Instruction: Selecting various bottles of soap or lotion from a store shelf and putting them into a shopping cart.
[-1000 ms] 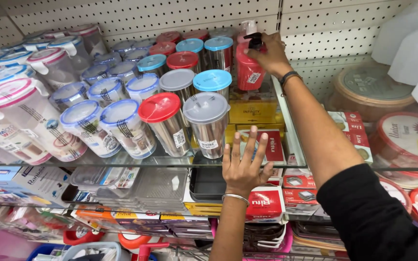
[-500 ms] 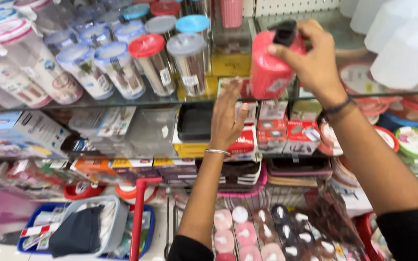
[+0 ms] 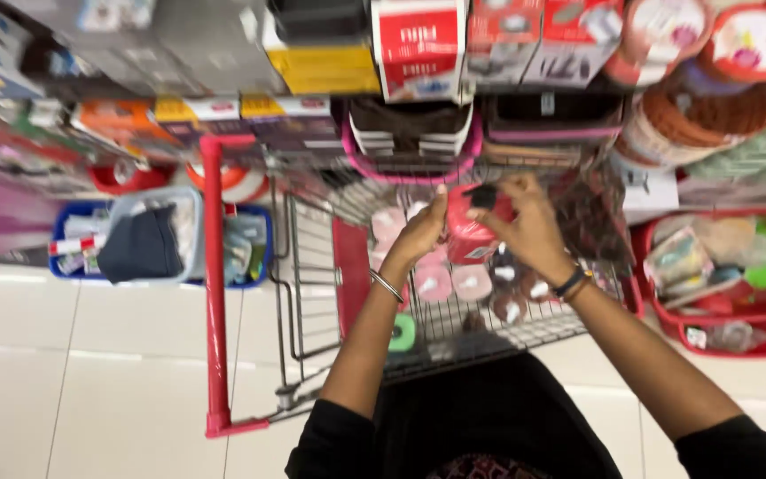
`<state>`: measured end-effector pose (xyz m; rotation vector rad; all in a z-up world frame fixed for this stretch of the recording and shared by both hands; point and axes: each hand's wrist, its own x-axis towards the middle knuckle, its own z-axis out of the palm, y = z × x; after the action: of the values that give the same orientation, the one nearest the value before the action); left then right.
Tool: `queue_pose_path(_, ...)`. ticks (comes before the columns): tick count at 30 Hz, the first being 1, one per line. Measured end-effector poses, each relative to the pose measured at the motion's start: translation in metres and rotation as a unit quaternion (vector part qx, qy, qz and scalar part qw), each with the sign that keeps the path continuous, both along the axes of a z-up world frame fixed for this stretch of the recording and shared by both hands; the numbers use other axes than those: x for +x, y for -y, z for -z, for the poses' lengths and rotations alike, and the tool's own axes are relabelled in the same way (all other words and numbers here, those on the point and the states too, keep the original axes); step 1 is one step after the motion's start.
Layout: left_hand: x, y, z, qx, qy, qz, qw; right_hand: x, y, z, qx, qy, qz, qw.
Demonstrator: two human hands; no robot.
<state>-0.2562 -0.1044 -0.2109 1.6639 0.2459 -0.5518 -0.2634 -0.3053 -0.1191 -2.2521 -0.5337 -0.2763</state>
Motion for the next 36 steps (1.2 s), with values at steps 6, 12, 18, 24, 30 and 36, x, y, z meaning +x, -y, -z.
queue_pose_path(6,-0.062,0.008,0.317,-0.122,0.061,0.13,0.982,-0.054,-0.016,0.109,-0.053,-0.232,-0.061,0.969)
queue_pose_path(12,-0.117,-0.001,0.287,-0.04,-0.464,0.016,0.885,-0.078,-0.018,0.262,-0.062,-0.323,-0.139,0.934)
queue_pose_path(18,-0.172,-0.001,0.41,-0.055,-0.401,-0.076,0.911,-0.092,0.015,0.436,0.127,-0.622,-0.21,0.744)
queue_pose_path(24,-0.186,0.009,0.447,0.106,-0.3,0.063,0.946,-0.122,0.026,0.474,-0.128,-0.498,-0.128,0.848)
queue_pose_path(30,-0.188,0.002,0.461,0.418,-0.091,0.313,0.848,-0.12,0.041,0.546,-0.206,-0.459,-0.221,0.835)
queue_pose_path(36,-0.111,0.001,0.218,0.361,-0.079,0.138,0.919,-0.061,0.009,0.364,-0.044,-0.663,-0.06,0.745)
